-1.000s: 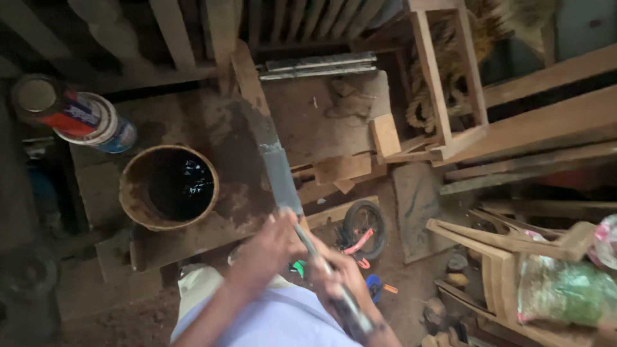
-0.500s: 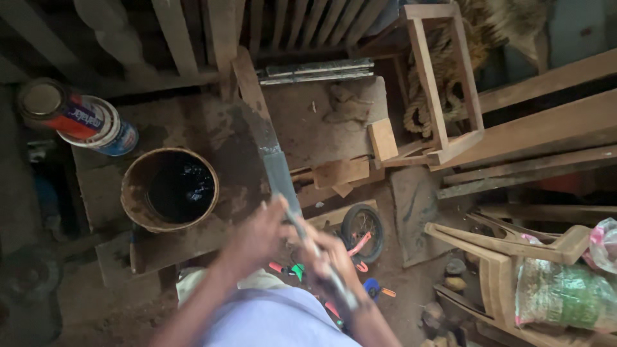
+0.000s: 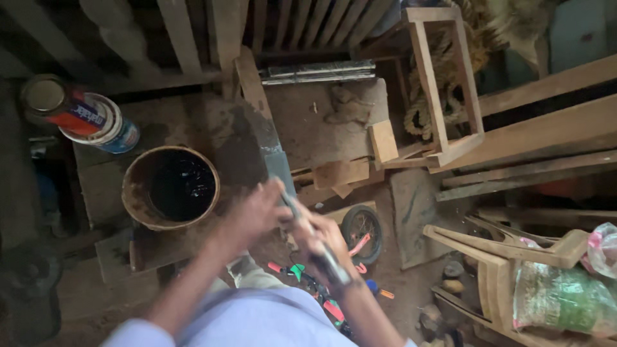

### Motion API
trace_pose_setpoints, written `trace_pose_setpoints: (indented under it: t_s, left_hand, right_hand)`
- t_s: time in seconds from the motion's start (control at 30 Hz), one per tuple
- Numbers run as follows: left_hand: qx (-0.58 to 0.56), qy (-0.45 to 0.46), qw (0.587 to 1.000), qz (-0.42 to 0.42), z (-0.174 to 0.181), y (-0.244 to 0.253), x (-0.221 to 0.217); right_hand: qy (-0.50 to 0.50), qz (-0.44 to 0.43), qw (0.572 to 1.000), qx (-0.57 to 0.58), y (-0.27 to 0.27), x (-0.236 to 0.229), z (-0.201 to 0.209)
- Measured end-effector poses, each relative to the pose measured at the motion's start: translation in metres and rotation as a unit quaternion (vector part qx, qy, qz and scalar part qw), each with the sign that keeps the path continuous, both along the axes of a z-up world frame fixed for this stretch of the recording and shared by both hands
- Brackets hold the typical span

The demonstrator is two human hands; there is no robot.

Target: The person sharpens a metal tool by rubbing its edge against a whetstone, occasionally dipping the tool into a container of dark liquid and wiping the blade with their fingers.

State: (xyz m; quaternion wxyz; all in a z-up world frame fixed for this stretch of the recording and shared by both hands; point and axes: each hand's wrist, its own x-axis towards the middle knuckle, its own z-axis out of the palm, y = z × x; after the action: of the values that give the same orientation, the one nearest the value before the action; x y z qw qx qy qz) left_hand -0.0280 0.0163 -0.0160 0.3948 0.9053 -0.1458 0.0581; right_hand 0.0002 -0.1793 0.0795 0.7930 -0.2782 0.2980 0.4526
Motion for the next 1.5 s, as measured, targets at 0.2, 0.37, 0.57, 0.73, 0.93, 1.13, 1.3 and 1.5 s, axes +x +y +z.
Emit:
trace_pose_setpoints:
  t_s: [0.2, 0.37, 0.57, 0.73, 0.93, 1.13, 1.3, 1.5]
  left_hand:
    - [-0.076, 0.069, 0.995, 0.018, 0.025, -0.043, -0.055]
    - [-0.038, 0.049, 0.998, 0.012, 0.006, 0.015, 0.012]
    - [-0.008, 0.065, 0.997, -0.038, 0.007, 0.001, -0.005]
    - [0.094, -0.01, 0.995, -0.023, 0.015, -0.043, -0.056]
    - [0.013, -0.001, 1.0, 0.009, -0.019, 0.008, 0.011]
    - [0.001, 0.107, 0.994, -0.036, 0.006, -0.015, -0.01]
    - [-0.077, 0.13, 0.986, 0.075, 0.03, -0.055, -0.056]
    - [-0.075, 0.076, 0.993, 0.043, -0.005, 0.009, 0.023]
  right_hand:
    - [0.081, -0.05, 0.983, 0.155, -0.028, -0.04, 0.03]
    - [-0.051, 0.003, 0.997, 0.056, 0.009, 0.015, -0.019]
    - [-0.143, 0.046, 0.989, 0.002, -0.003, -0.01, 0.002]
    - [-0.001, 0.005, 0.997, 0.081, -0.026, -0.04, 0.038]
    - [-0.113, 0.064, 0.992, 0.0, 0.007, 0.02, -0.008]
    - [-0.377, 0.183, 0.89, -0.179, -0.017, -0.022, 0.006]
    - [-0.2, 0.113, 0.961, -0.152, -0.026, -0.046, 0.04]
    - [-0.235, 0.113, 0.963, -0.063, 0.001, 0.026, -0.026]
